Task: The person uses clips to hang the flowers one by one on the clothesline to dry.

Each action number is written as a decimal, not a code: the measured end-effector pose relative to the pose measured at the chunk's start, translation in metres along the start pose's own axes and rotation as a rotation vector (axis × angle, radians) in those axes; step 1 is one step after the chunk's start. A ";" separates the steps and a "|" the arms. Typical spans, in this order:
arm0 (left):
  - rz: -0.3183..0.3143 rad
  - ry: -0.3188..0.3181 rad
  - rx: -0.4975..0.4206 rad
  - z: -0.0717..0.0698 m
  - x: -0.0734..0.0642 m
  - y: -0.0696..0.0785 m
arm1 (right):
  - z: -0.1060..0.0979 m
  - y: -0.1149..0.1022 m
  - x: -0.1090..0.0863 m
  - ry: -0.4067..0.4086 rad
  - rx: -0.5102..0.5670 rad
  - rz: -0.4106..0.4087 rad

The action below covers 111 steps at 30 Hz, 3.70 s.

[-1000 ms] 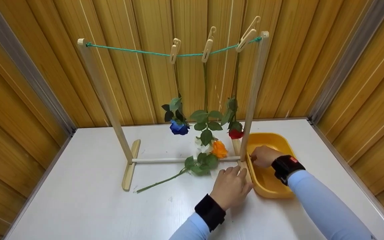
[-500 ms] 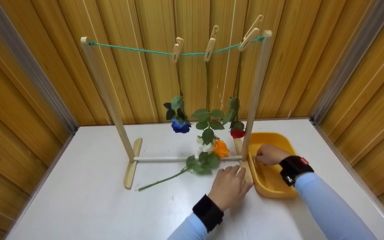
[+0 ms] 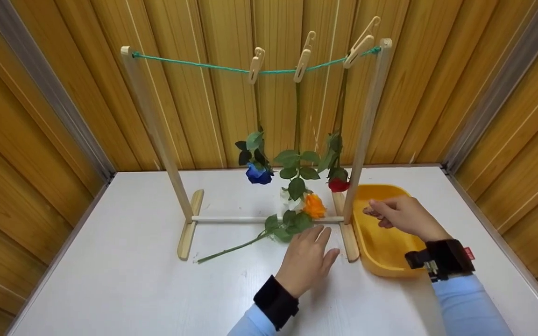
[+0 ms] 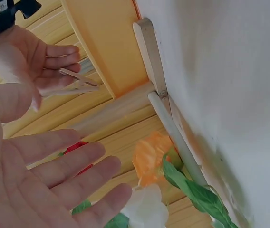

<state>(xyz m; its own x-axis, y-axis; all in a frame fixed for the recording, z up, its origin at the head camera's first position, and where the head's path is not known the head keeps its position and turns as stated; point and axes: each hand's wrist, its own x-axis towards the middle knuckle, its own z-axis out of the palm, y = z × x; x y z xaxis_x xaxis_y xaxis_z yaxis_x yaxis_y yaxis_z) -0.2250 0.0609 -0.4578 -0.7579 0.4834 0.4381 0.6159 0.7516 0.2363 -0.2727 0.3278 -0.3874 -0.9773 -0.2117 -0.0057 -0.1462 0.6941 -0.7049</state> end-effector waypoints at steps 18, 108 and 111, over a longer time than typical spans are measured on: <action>-0.116 0.104 -0.163 -0.017 -0.029 -0.027 | 0.064 -0.041 -0.031 0.159 0.195 -0.164; -0.476 0.004 -0.129 -0.034 -0.051 -0.119 | 0.113 -0.039 -0.027 0.019 0.627 -0.341; -0.487 -0.015 -0.119 -0.033 -0.051 -0.120 | 0.112 -0.039 -0.028 0.018 0.620 -0.337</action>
<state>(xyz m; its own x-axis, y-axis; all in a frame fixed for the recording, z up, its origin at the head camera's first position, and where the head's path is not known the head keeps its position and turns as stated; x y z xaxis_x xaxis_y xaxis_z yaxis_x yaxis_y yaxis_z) -0.2528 -0.0688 -0.4803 -0.9660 0.0958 0.2401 0.2092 0.8353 0.5084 -0.2227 0.2298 -0.4391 -0.8973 -0.3309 0.2922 -0.3325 0.0713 -0.9404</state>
